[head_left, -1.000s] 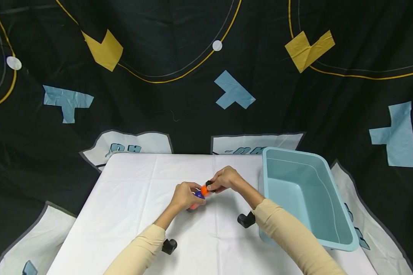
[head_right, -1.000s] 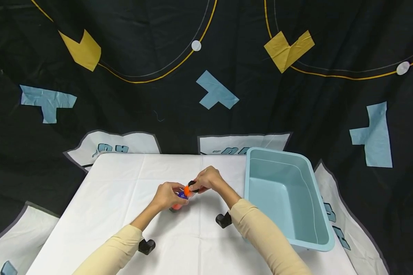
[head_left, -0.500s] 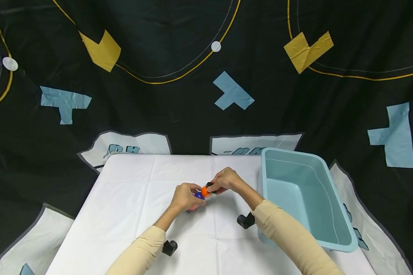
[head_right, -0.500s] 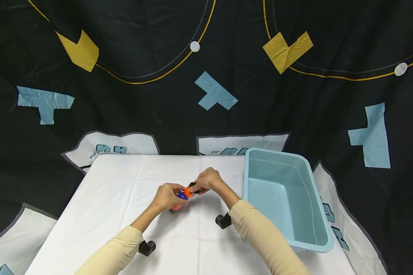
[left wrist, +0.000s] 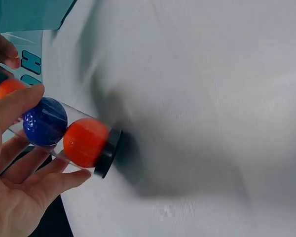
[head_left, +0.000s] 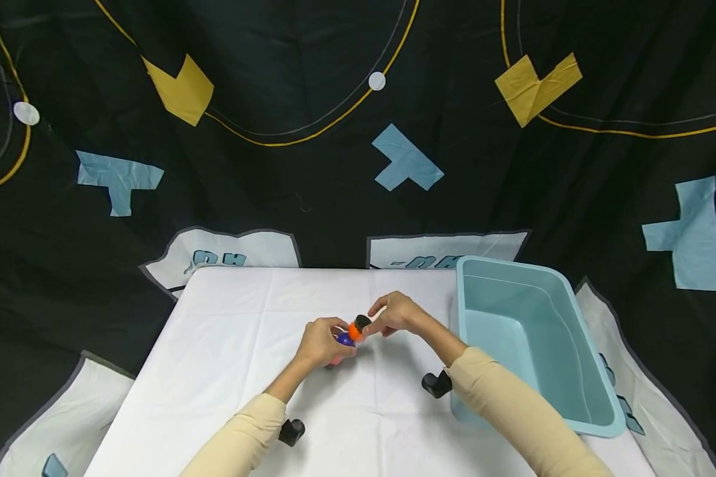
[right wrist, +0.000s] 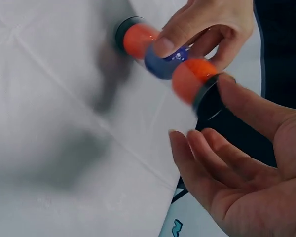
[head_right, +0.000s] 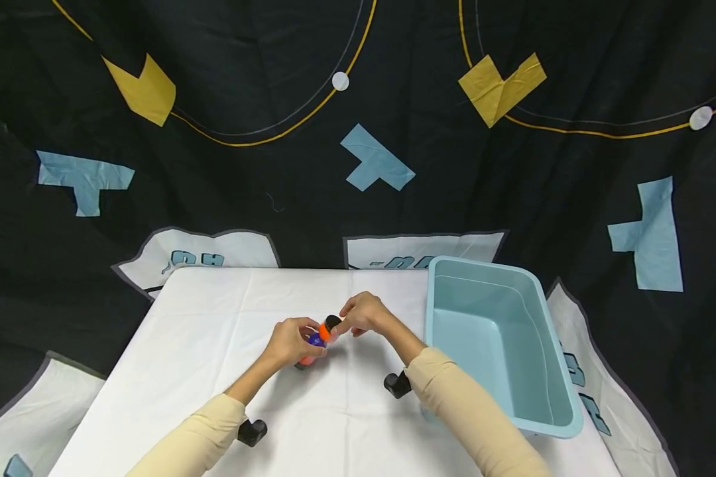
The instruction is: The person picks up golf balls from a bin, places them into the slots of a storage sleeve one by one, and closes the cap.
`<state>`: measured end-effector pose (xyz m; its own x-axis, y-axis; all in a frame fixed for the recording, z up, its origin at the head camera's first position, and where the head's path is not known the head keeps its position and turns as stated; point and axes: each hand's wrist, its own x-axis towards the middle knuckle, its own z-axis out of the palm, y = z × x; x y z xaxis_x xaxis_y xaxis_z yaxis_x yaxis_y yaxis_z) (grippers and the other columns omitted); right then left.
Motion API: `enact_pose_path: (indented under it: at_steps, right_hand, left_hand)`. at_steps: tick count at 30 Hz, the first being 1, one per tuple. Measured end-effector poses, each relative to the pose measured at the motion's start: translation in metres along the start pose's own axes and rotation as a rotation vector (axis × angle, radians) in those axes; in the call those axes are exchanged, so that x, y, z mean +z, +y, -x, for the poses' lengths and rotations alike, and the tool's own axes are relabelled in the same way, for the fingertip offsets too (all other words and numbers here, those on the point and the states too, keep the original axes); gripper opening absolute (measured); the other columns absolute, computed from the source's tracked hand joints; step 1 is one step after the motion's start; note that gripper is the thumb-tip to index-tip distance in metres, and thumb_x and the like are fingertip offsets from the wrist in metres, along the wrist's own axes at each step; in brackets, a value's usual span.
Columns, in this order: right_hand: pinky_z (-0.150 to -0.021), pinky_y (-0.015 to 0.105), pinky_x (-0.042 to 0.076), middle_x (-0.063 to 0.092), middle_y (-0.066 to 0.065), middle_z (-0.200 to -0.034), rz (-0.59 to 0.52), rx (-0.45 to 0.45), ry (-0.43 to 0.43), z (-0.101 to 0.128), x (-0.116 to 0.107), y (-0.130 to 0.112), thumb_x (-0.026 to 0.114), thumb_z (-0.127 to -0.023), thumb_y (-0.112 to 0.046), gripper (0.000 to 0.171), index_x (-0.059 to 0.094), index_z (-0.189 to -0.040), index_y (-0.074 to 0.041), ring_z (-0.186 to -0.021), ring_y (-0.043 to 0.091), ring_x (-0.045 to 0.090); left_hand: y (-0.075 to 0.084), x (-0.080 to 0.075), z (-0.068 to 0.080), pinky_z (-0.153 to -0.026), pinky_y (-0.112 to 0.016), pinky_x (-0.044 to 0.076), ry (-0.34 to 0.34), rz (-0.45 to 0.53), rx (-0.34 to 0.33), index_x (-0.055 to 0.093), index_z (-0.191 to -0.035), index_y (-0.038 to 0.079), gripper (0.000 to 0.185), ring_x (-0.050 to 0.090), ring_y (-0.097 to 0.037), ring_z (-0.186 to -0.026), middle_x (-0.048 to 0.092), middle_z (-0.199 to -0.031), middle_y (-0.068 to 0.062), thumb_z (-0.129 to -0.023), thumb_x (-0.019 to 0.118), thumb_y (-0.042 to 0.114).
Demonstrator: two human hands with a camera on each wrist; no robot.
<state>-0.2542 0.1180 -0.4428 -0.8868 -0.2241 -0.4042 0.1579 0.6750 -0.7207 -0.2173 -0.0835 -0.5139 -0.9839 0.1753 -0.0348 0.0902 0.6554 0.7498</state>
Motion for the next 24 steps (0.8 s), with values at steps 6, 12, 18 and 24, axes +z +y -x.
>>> enact_pose_path:
  at_steps: [6,12,18,24]
  right_hand:
    - [-0.067,0.031,0.055,0.075,0.005,-0.085,0.114,-0.082,0.117,0.009,-0.012,0.002,0.083,-0.073,-0.008,0.038,0.073,-0.109,-0.007,-0.075,0.021,0.068]
    - [-0.072,0.037,0.057,0.074,0.017,-0.104,0.349,-0.180,0.200,0.019,-0.032,0.003,0.078,-0.079,-0.016,0.044,0.068,-0.119,-0.001,-0.102,0.032,0.065]
    - [-0.077,0.041,0.057,0.071,0.018,-0.108,0.422,-0.164,0.202,0.026,-0.045,0.003,0.077,-0.085,-0.026,0.051,0.064,-0.128,-0.001,-0.109,0.034,0.060]
    - [-0.079,0.042,0.058,0.072,0.020,-0.111,0.434,-0.162,0.204,0.028,-0.050,0.002,0.073,-0.087,-0.023,0.048,0.064,-0.129,0.000,-0.109,0.035,0.063]
  left_hand:
    - [0.001,-0.013,0.003,-0.072,-0.040,0.060,0.029,-0.018,-0.008,0.073,-0.099,0.008,0.040,0.073,-0.032,-0.088,0.077,-0.093,-0.013,-0.065,0.094,0.016]
    - [-0.006,-0.026,-0.003,-0.072,-0.041,0.059,0.133,-0.047,-0.024,0.073,-0.098,0.006,0.042,0.072,-0.035,-0.091,0.077,-0.094,-0.015,-0.064,0.094,0.018]
    - [-0.011,-0.031,-0.014,-0.079,-0.049,0.056,0.258,-0.023,-0.058,0.074,-0.102,0.002,0.042,0.069,-0.039,-0.094,0.077,-0.097,-0.018,-0.066,0.091,0.015]
    - [-0.014,-0.029,-0.019,-0.084,-0.051,0.053,0.355,0.014,-0.143,0.073,-0.103,0.001,0.039,0.067,-0.041,-0.098,0.076,-0.100,-0.019,-0.069,0.090,0.014]
